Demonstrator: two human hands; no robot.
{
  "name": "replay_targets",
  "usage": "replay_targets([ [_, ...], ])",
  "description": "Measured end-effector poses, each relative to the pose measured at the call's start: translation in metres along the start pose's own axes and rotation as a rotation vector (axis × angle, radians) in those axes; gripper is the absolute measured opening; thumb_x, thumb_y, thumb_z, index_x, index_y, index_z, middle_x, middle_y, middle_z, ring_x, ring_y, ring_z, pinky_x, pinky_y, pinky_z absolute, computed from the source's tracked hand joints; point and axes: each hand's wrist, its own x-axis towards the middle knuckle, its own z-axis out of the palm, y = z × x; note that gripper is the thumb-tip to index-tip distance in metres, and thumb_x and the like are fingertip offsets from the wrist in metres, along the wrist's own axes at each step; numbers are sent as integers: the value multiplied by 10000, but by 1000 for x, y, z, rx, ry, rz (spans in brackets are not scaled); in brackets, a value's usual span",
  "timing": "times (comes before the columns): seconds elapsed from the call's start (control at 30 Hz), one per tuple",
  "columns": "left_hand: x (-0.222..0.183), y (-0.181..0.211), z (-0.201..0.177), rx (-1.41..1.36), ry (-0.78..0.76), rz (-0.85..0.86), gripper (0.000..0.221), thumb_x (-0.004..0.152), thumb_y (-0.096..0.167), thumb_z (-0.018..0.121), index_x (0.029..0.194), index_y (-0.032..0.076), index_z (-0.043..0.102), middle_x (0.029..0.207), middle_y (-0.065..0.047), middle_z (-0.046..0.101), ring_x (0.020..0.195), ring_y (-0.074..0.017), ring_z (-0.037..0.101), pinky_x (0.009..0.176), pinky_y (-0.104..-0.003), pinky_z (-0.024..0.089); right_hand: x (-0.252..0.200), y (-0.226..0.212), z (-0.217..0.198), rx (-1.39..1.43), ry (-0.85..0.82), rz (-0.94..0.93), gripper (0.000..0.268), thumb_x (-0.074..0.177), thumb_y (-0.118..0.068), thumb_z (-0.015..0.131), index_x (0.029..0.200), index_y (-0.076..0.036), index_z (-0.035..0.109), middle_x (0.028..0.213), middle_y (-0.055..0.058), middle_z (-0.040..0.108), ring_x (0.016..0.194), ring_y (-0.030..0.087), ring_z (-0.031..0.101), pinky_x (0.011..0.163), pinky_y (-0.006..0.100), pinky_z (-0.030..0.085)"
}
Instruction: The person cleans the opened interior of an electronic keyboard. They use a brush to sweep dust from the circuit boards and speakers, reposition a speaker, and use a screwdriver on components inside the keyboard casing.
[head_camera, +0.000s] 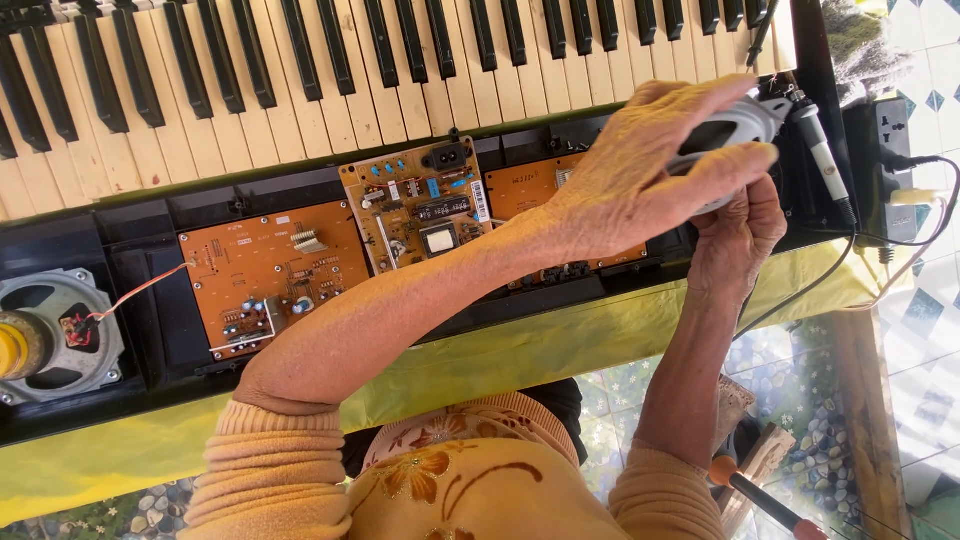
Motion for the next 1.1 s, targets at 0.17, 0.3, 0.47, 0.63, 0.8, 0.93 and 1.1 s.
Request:
replay_targets([
  [0.17,14,-6,12,18,-16,75,755,1025,715,322,1601,228,355,1650,-59,566,1533,-235,548,1305,-426,376,1,11,-11,112,102,51,318,927,-373,807,1070,-111,696,861,-63,640,826,64,629,721,263,585],
  [0.3,32,-33,28,78,122,82,714,1011,724,306,1530,255,449,1625,-68,565,1566,-281,519,1326,-554,372,3,27,-28,213,229,68,219,984,-137,742,1195,-81,719,1117,128,725,950,258,751,678,324,689],
  [0.47,34,-66,31,79,325,112,501,1055,563,368,1330,201,581,1332,-65,718,1307,-252,665,1169,-570,459,1,26,-42,282,254,44,330,940,-181,780,1212,-14,694,1067,152,730,869,264,753,610,289,670],
  [0.63,27,-96,42,90,162,14,256,958,139,517,1186,50,595,1140,-156,742,1163,-313,714,1031,-488,543,-2,17,-41,100,327,62,318,955,-335,753,1097,-64,667,833,118,736,593,194,712,528,235,621],
  [0.8,22,-100,60,56,-31,-268,504,928,116,509,1422,22,479,1162,-156,715,1101,-295,658,875,-404,587,-6,-15,-33,-208,302,-203,330,1074,-378,637,1071,-48,624,869,104,676,648,209,710,522,257,593],
  [0.93,20,-87,64,12,-173,-369,529,930,99,421,1458,95,419,1260,-131,688,1159,-259,506,809,-366,537,1,-32,-44,-403,252,-439,322,1164,-293,567,1134,26,601,874,204,691,614,273,681,484,307,550],
  [1.1,26,-92,76,80,-183,-232,331,847,53,527,1151,92,652,740,45,811,884,-240,704,1031,-509,432,9,-52,-73,-594,150,-513,355,1240,-260,528,1117,72,556,805,236,674,621,307,690,538,348,557],
])
